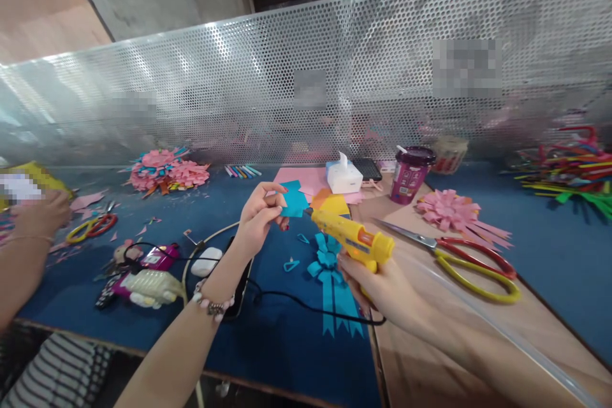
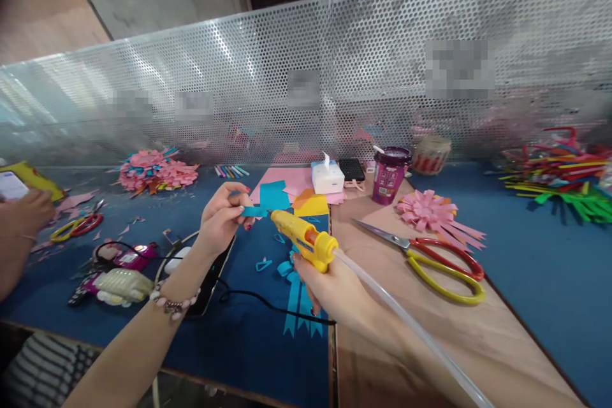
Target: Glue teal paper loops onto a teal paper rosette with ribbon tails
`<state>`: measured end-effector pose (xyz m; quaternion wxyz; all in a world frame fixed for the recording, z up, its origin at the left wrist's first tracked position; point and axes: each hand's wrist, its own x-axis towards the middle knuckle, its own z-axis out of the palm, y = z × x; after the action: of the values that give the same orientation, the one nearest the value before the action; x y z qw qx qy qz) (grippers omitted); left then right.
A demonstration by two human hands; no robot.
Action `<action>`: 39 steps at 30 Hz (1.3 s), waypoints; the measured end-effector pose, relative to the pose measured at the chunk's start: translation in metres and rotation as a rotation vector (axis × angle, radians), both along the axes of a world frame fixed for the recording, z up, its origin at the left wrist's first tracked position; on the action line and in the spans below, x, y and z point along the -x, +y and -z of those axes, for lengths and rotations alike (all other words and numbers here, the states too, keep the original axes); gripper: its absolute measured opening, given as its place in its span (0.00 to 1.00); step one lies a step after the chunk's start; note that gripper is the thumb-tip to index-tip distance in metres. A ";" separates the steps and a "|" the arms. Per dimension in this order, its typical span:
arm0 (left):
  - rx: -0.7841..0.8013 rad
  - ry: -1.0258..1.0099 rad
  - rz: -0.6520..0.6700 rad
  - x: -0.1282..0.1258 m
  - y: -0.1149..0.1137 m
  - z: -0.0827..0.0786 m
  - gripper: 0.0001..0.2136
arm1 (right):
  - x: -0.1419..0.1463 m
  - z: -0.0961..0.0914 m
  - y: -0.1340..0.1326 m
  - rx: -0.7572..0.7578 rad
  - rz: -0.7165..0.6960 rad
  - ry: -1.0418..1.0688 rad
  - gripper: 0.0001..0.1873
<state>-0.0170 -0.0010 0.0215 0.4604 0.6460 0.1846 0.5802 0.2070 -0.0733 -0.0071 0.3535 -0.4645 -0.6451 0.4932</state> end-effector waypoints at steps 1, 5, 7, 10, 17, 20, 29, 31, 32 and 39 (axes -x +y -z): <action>0.007 -0.007 0.002 0.000 0.000 0.000 0.11 | 0.000 -0.001 0.000 0.013 0.008 0.003 0.21; 0.042 -0.014 0.009 -0.001 -0.001 0.000 0.11 | 0.001 -0.005 0.000 0.037 0.002 0.021 0.20; 0.057 -0.011 0.012 -0.002 -0.002 0.000 0.12 | 0.001 -0.005 0.000 0.031 0.005 0.010 0.20; 0.068 -0.006 0.003 -0.004 -0.004 -0.001 0.12 | -0.001 -0.003 0.001 0.003 0.013 -0.015 0.21; 0.070 -0.021 0.002 -0.005 -0.004 0.000 0.13 | -0.001 0.001 0.002 0.005 0.002 -0.039 0.22; 0.052 -0.035 0.014 -0.004 -0.003 0.000 0.14 | -0.001 0.000 0.001 0.021 0.009 -0.053 0.21; 0.060 -0.029 -0.002 -0.003 -0.002 0.002 0.14 | -0.002 -0.006 -0.003 0.038 -0.022 -0.077 0.16; 0.055 -0.034 0.007 -0.002 -0.001 0.002 0.14 | -0.001 -0.006 -0.004 0.036 -0.032 -0.081 0.15; 0.051 -0.037 0.009 -0.002 -0.001 0.002 0.14 | -0.001 -0.006 -0.004 0.036 -0.034 -0.084 0.15; 0.038 -0.033 0.016 -0.002 -0.002 0.001 0.14 | 0.004 -0.015 -0.008 0.055 0.018 -0.075 0.15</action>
<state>-0.0152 -0.0030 0.0201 0.4801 0.6290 0.1829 0.5834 0.2034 -0.0811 0.0080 0.3206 -0.4978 -0.6400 0.4898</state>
